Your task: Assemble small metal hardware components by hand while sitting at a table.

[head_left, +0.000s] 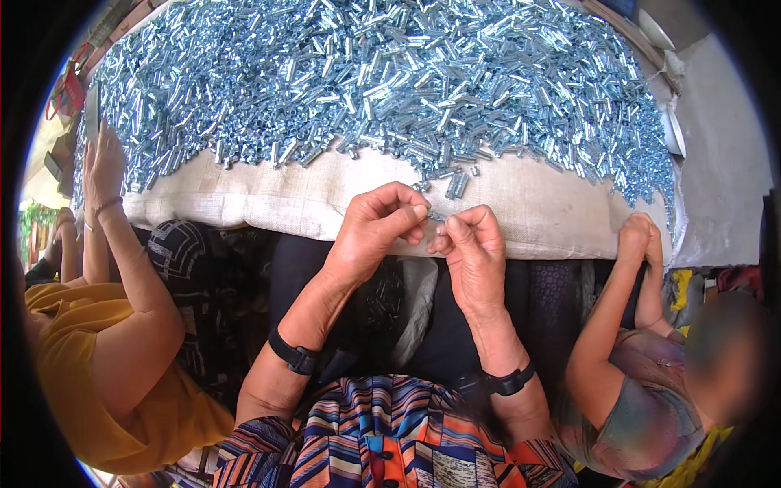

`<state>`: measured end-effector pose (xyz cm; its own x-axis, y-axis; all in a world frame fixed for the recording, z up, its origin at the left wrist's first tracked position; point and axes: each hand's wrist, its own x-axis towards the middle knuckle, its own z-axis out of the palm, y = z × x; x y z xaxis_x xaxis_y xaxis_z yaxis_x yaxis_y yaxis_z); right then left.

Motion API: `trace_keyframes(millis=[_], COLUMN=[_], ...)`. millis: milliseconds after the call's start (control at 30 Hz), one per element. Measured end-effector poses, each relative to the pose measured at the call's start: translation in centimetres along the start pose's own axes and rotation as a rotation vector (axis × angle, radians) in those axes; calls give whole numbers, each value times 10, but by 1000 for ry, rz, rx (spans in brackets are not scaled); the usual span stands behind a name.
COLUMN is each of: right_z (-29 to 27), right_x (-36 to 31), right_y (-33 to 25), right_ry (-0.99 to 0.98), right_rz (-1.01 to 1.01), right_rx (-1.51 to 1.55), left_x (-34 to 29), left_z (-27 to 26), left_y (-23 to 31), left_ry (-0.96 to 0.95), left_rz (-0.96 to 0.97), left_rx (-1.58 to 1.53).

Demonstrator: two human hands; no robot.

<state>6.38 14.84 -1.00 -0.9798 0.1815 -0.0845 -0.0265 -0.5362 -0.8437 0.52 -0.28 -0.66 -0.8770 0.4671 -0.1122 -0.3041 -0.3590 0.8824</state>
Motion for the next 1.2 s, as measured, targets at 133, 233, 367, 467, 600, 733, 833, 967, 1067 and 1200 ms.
trace_keyframes(millis=[133,233,367,467,600,733,833,967,1067,1200], right_z=[-3,-2,-3,-5,-12,-10,-6,-4,-5,3], right_x=[0,-1,-1,1,2,2,2,0,-4,-11], right_y=[1,1,2,-2,-2,-3,-7,-17,-20,-27], right_ry=[4,10,0,-7,-48,-76,-83,-90,-126,-112], right_rz=[-31,-29,-60,-33,57,129,58,-3,-11,-113], right_rx=[-75,-83,-148,-157,-6,190,105,-95,-311,-552], left_x=[-1,-1,-1,1,0,0,-1,-2,-5,-8], left_z=[2,1,1,1,-1,0,3,4,6,6], left_y=[3,1,-1,0,-3,-4,-5,-5,-4,-4], left_ry=[-10,-14,-3,-8,-22,-61,-47,-36,-20,10], left_rz=[16,14,7,-11,-63,-81,-66,-25,-9,19], left_rx=[65,86,93,113,37,-120,-161,-122,-108,-73])
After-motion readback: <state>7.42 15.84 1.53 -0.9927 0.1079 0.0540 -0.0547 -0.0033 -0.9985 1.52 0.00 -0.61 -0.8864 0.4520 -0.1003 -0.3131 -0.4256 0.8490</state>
